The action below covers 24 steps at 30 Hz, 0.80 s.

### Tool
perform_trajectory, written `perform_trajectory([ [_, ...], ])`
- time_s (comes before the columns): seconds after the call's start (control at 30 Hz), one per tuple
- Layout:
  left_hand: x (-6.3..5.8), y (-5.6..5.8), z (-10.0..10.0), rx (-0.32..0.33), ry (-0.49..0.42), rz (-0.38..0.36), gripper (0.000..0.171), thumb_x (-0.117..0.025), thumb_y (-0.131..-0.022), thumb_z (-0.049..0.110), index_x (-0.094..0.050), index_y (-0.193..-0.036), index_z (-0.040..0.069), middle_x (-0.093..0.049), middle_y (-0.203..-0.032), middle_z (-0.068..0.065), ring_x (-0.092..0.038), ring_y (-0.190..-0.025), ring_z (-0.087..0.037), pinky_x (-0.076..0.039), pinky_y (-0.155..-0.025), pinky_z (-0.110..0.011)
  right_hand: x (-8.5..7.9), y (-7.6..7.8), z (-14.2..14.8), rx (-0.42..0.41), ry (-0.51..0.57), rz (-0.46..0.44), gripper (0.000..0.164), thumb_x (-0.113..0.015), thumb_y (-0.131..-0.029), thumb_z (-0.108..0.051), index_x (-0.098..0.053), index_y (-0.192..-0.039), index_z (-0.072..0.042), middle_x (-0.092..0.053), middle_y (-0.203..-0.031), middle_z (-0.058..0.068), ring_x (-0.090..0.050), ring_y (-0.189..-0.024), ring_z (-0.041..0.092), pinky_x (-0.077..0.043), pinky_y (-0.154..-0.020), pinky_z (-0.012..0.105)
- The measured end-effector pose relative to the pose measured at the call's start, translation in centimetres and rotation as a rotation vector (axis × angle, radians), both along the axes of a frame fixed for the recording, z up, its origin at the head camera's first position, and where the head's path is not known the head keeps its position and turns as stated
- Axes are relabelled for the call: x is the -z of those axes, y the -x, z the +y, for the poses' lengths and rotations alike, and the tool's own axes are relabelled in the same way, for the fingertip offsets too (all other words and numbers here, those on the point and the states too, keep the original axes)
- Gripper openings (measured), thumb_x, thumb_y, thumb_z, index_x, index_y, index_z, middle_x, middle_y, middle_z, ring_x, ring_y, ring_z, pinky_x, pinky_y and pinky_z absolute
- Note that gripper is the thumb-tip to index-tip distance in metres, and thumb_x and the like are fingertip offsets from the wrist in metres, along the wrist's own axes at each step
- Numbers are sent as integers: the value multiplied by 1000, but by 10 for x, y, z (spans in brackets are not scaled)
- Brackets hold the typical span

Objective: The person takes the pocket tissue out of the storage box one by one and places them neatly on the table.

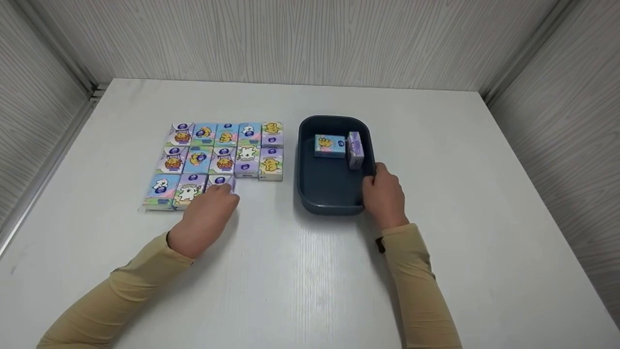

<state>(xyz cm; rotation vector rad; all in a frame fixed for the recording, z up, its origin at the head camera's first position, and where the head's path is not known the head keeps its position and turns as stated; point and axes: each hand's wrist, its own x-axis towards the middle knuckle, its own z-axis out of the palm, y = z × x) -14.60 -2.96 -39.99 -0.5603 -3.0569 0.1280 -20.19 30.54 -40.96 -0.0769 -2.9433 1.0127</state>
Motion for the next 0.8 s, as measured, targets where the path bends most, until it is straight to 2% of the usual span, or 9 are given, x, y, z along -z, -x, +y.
perform_trajectory([
  [0.23, -3, 4, 5, -11, -20, -9, 13, -63, -89, -2, -73, -96, 2, -58, -86, -15, -59, -80, -28, -55, -63, -39, -4, 1, 5, 14, 2, 9, 45, -37, -96, -14, -43, -137, 6, -57, -118, 29, -56, -95, 33, -46, -83, 48],
  [0.37, -5, 3, 7, 15, -32, 11, 13, -64, -88, -2, -71, -97, 4, -59, -87, -14, -59, -81, -28, -54, -61, -39, -4, 2, 6, 20, -7, -1, 46, -37, -96, -14, -42, -137, 6, -56, -121, 29, -55, -97, 34, -45, -85, 50],
  [0.5, -10, 5, 15, 58, -52, 49, 20, -66, -90, 12, -67, -108, 4, -62, -96, -14, -60, -87, -29, -53, -67, -41, -1, 2, 6, 18, -9, -2, 46, -37, -96, -14, -42, -137, 6, -56, -122, 29, -55, -97, 33, -45, -85, 49],
  [0.6, -14, 13, 25, 100, -123, 44, 35, -66, -91, 28, -64, -117, 5, -61, -105, -12, -59, -95, -28, -51, -78, -42, 1, 2, 4, 19, 0, 2, 46, -37, -96, -15, -43, -137, 5, -57, -121, 28, -56, -96, 32, -46, -84, 48],
  [0.73, -20, 27, 42, 167, -236, -43, 47, -63, -91, 38, -58, -126, 7, -59, -113, -11, -56, -102, -26, -48, -87, -41, 3, 2, 1, 15, 8, 10, 44, -38, -96, -14, -44, -135, 5, -59, -116, 26, -56, -91, 31, -46, -81, 46],
  [0.8, -23, 36, 51, 192, -263, -82, 51, -61, -92, 41, -56, -129, 6, -59, -117, -12, -55, -105, -26, -47, -90, -40, 4, 1, 0, 10, 9, 19, 44, -38, -96, -14, -45, -135, 6, -60, -114, 27, -57, -90, 32, -47, -80, 45],
])
